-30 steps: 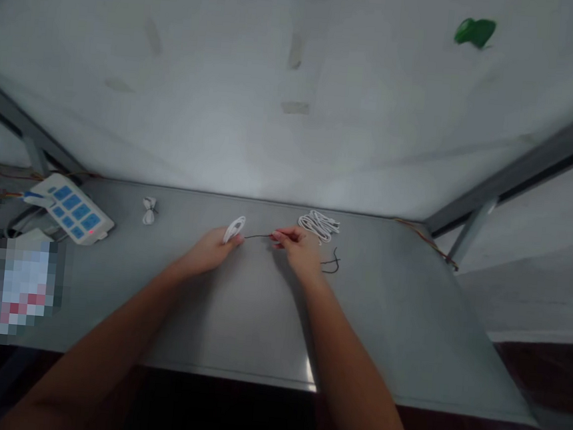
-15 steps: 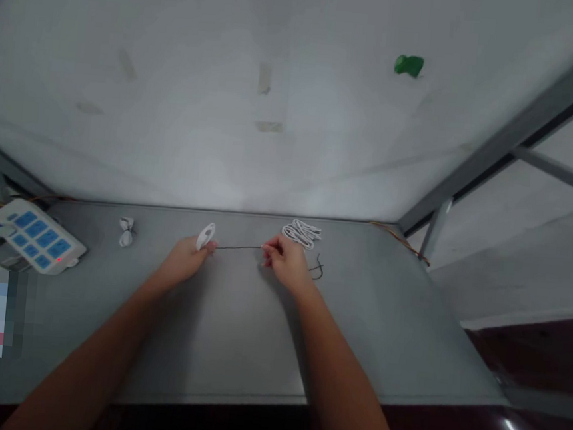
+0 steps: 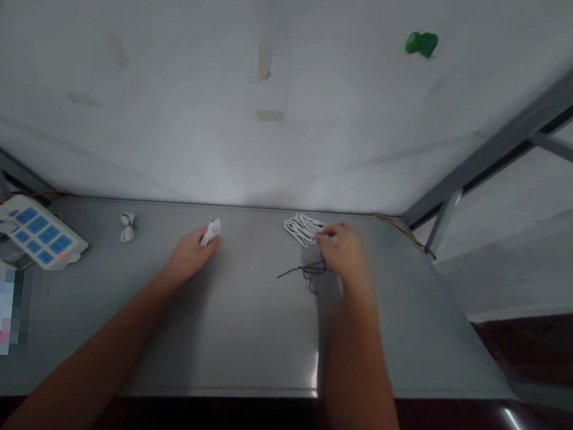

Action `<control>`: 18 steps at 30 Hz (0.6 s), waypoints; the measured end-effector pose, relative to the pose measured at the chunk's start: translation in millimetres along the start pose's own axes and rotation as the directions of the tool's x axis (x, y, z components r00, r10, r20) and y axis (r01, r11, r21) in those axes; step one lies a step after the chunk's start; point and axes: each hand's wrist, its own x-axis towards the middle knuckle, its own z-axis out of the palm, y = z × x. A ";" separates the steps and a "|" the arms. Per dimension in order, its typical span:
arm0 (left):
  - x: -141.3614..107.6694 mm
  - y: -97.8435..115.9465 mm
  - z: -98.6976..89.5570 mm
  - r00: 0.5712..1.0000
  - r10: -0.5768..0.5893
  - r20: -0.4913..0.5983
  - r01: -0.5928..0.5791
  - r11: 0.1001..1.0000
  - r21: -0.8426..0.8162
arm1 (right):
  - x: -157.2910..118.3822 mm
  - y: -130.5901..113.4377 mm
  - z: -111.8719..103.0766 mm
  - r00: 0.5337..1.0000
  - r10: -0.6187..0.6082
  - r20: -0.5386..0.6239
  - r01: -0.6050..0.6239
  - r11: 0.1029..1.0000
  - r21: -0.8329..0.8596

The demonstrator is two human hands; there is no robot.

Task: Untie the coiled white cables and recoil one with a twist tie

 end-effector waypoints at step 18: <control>15.1 -59.3 -48.1 0.793 -0.168 -0.586 0.431 0.834 0.345 | -18.3 -66.6 107.4 0.961 -0.041 0.273 0.194 0.805 -0.561</control>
